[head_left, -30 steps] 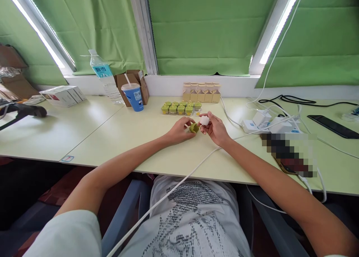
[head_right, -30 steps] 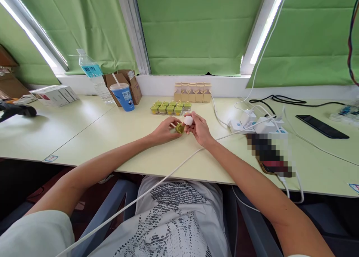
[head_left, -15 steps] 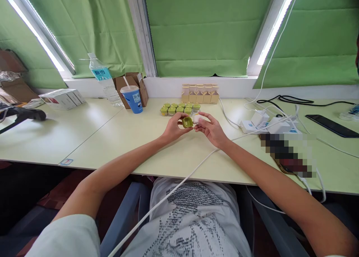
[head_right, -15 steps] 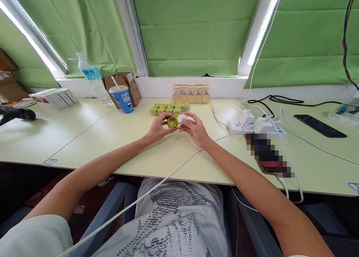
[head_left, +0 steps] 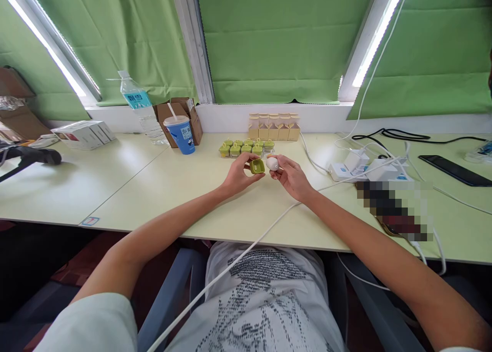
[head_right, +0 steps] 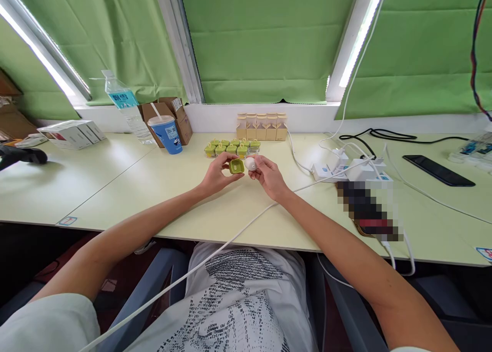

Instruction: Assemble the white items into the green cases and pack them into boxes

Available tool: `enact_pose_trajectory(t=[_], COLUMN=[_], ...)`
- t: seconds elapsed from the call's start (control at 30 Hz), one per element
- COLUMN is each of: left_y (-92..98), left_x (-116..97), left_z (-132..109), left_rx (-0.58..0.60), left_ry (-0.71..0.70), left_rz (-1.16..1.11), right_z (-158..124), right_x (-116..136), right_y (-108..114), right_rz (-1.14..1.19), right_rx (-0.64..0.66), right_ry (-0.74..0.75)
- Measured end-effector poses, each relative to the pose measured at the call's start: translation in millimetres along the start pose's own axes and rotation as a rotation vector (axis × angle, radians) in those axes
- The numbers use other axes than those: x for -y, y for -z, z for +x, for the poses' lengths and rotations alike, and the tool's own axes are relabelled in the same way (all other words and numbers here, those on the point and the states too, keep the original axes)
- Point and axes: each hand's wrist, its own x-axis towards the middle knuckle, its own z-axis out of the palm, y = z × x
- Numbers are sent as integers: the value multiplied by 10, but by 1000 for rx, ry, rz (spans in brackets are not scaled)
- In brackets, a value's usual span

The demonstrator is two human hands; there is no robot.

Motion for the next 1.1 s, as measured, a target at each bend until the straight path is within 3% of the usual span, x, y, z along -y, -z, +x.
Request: enact_pose_trajectory(t=[0.37,1.1], left_y=[-24,-26], left_x=[59,75], left_z=[-8,-22], left_rx=[-28,-30], left_ry=[-155,-299], left_rz=[88,207], right_z=[-28,-29], right_x=[-42,-74], right_y=[36,64], right_rz=[-259,-325], right_rx=[6,18], right_ry=[93,155])
